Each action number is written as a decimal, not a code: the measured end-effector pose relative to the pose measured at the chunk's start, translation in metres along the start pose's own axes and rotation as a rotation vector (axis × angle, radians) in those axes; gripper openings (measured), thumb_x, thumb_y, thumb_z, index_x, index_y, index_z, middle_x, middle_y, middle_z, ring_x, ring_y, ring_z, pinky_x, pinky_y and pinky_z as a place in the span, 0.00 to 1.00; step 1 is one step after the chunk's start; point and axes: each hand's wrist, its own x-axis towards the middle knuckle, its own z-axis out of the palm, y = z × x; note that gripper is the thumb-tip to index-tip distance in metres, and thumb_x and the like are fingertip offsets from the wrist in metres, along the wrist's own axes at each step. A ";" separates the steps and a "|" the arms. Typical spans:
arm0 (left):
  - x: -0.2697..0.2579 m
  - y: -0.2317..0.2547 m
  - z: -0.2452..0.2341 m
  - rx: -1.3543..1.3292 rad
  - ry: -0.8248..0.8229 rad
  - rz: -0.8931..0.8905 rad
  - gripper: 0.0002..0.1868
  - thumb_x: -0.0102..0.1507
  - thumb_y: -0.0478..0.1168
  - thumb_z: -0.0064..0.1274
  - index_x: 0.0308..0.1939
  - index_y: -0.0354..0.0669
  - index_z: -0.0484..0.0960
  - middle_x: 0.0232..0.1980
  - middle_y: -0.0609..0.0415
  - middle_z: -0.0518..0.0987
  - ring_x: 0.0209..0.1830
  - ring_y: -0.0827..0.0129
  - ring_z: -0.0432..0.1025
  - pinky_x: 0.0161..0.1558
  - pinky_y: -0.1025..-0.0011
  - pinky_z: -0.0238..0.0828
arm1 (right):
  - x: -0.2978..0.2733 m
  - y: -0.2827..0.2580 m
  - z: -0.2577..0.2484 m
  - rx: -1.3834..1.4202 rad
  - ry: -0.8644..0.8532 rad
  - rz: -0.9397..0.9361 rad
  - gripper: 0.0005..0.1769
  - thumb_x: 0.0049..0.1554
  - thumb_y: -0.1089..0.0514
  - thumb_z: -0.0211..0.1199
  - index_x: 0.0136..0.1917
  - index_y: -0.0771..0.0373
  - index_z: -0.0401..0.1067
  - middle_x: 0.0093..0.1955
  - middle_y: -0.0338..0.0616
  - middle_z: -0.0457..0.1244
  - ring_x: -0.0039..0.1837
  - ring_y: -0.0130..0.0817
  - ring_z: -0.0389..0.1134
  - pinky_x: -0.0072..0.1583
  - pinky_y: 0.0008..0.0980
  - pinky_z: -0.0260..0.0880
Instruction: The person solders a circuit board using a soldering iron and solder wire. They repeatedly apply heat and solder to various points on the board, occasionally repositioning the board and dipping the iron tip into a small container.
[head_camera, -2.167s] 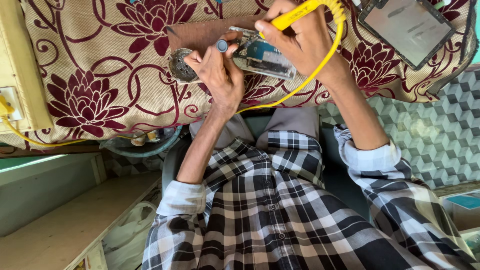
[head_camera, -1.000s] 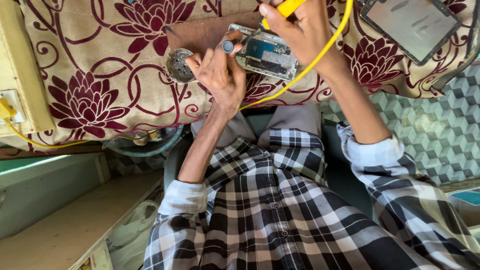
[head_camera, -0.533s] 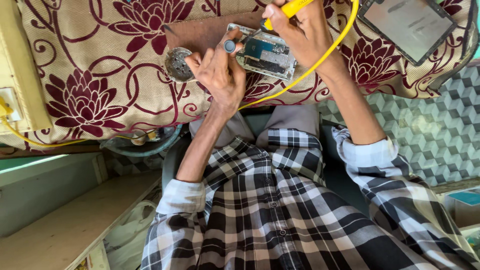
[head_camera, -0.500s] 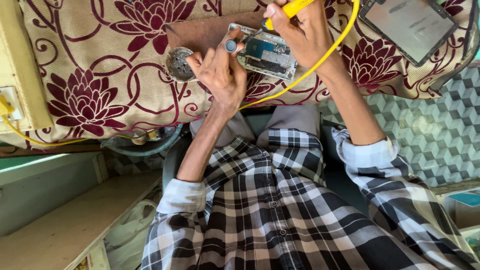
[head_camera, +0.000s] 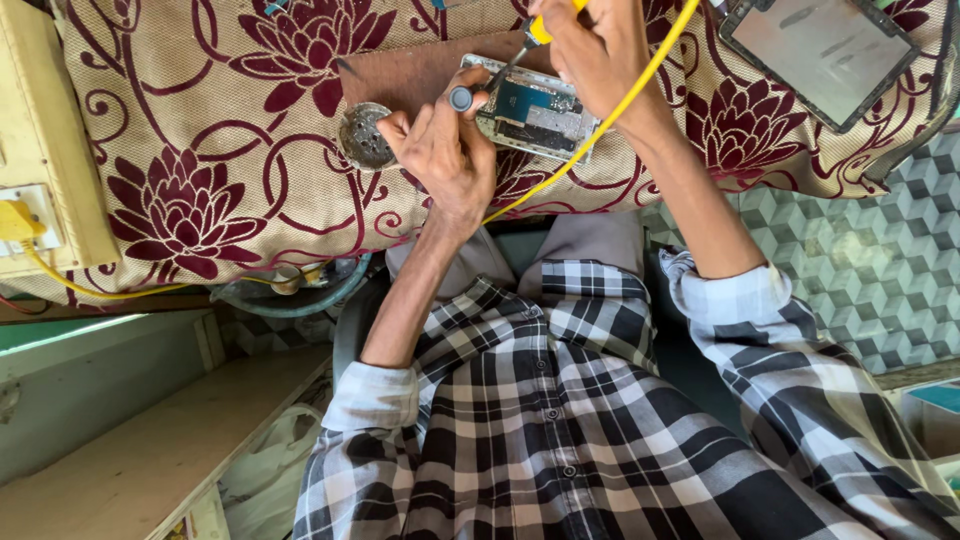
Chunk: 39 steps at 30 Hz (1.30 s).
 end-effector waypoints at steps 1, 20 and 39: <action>-0.001 -0.001 0.000 0.000 -0.002 -0.006 0.13 0.67 0.27 0.53 0.51 0.49 0.83 0.32 0.65 0.82 0.24 0.74 0.56 0.45 0.67 0.47 | -0.001 0.003 -0.001 0.041 -0.001 -0.032 0.11 0.76 0.60 0.54 0.56 0.71 0.68 0.42 0.40 0.60 0.32 0.20 0.59 0.33 0.22 0.59; -0.050 0.017 -0.020 -0.345 -0.254 0.096 0.10 0.68 0.26 0.46 0.45 0.48 0.74 0.51 0.59 0.86 0.40 0.79 0.76 0.48 0.68 0.53 | -0.106 0.032 -0.075 0.986 0.749 0.211 0.17 0.65 0.43 0.65 0.54 0.55 0.65 0.34 0.33 0.50 0.32 0.23 0.53 0.33 0.24 0.50; -0.050 0.056 0.040 -0.256 -0.203 0.007 0.12 0.67 0.24 0.50 0.47 0.46 0.77 0.48 0.64 0.86 0.22 0.73 0.56 0.47 0.67 0.51 | -0.123 0.019 -0.087 0.959 0.720 0.099 0.17 0.68 0.42 0.62 0.56 0.55 0.66 0.33 0.34 0.51 0.31 0.25 0.53 0.33 0.24 0.51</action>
